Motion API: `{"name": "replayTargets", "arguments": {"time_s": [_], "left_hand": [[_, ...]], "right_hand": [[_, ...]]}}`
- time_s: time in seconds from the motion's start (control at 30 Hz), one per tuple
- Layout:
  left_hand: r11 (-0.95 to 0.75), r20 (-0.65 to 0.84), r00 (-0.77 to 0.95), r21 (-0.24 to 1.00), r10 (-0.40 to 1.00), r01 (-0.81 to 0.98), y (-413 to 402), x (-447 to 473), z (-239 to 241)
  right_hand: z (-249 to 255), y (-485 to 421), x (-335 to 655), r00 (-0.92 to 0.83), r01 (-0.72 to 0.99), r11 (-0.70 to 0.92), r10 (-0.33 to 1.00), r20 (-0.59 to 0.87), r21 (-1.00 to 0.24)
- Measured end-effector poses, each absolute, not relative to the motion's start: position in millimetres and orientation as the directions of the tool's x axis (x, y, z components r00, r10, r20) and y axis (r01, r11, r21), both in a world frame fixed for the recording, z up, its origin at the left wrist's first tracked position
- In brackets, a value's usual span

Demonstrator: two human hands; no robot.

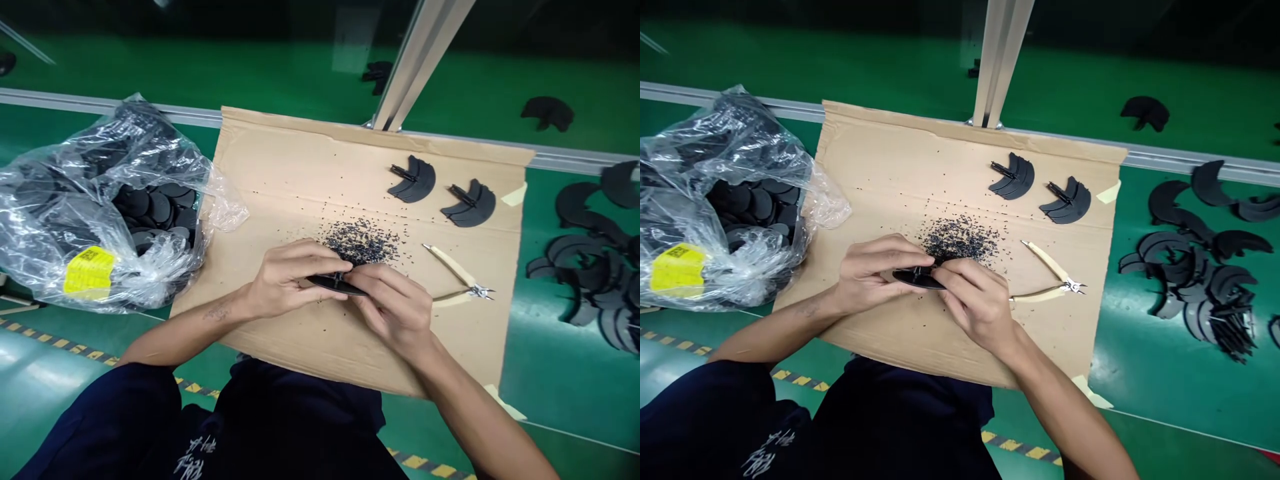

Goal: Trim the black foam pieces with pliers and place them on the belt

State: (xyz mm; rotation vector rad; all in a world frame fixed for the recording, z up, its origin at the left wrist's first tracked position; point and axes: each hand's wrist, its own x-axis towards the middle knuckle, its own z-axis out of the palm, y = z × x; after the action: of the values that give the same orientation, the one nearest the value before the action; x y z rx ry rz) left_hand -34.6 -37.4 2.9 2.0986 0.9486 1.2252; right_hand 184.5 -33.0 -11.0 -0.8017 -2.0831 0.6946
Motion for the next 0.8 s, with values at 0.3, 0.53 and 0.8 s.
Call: {"name": "replayTargets", "arguments": {"time_s": [0.3, 0.53, 0.8], "left_hand": [[-0.583, 0.498, 0.327, 0.769, 0.803, 0.261, -40.6, -32.9, 2.0], [-0.617, 0.513, 0.366, 0.737, 0.776, 0.275, -39.9, -32.8, 2.1], [-0.599, 0.505, 0.341, 0.748, 0.793, 0.287, -41.5, -29.4, 4.8]], "right_hand": [[-7.1, -34.8, 182.9, -0.48, 0.3, 0.642, 0.741, 0.47, -0.705], [-6.2, -35.2, 183.6, -0.47, 0.298, 0.616, 0.759, 0.45, -0.729], [-9.1, -36.2, 183.4, -0.469, 0.234, 0.625, 0.743, 0.477, -0.744]]}}
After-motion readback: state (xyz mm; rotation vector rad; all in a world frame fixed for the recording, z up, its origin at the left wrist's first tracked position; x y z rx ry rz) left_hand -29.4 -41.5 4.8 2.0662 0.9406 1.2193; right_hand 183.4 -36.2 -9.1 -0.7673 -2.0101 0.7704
